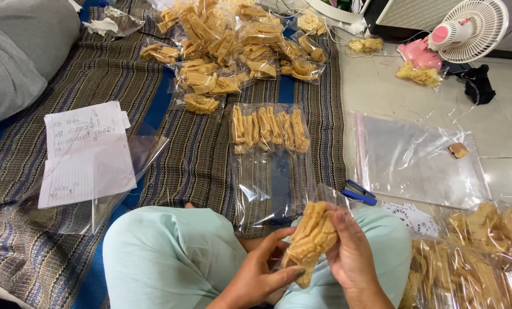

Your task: The person picks up dried snack strips and places them into clear plastic bags, flattening and arranging the filled bags into an organized pile on a mat.

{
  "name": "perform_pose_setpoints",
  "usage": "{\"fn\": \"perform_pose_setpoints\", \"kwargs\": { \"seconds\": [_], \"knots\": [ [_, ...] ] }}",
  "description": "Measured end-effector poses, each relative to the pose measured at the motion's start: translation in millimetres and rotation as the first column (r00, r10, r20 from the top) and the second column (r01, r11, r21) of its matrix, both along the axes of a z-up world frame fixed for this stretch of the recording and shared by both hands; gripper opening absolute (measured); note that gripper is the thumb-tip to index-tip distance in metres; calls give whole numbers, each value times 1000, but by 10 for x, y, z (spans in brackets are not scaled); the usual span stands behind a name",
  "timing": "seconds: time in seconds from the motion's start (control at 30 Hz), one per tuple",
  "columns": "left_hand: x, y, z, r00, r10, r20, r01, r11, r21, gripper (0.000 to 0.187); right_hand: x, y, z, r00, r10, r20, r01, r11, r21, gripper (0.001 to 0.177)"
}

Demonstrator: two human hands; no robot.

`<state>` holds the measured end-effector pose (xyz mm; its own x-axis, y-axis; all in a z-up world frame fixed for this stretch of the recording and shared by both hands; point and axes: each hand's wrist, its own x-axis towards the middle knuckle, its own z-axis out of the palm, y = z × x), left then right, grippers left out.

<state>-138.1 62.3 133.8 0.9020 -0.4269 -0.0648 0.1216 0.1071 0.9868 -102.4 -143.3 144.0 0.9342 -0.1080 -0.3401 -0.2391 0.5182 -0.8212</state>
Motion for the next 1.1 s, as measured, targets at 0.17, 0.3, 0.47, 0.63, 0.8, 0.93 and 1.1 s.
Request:
{"fn": "perform_pose_setpoints", "kwargs": {
  "seconds": [0.17, 0.3, 0.47, 0.63, 0.8, 0.93, 1.1],
  "knots": [
    [-79, -220, -105, 987, 0, -163, -55, 943, -328, 69, -37, 170, 60, 976, -215, 46, 217, 975, -54, 21],
    [-4, -316, -337, 978, 81, -194, -143, 932, -334, 52, -32, 144, 159, 991, -129, 35, 131, 991, -37, 45],
    [80, -324, -349, 977, 82, -197, -123, 972, -202, 52, -125, 46, -49, 991, 50, -128, -55, 998, -40, 59],
    [219, -211, -389, 999, -18, 31, 17, 999, 38, 52, -2, -465, -7, 998, 52, 42, -49, 996, -70, 48],
    [613, -28, -953, 672, -482, 561, -390, 413, 823, 37, -63, -731, 332, 977, -179, 118, 212, 894, -395, 43],
    [799, -155, -1312, 775, -632, 12, -225, -259, 939, 30, -134, -544, 452, 929, 67, 365, 247, 621, -743, 40],
    [892, -162, -1629, 767, -641, 36, -336, -353, 873, 66, -32, -409, -13, 728, 565, 387, 102, 469, -877, 35]
  ]
}}
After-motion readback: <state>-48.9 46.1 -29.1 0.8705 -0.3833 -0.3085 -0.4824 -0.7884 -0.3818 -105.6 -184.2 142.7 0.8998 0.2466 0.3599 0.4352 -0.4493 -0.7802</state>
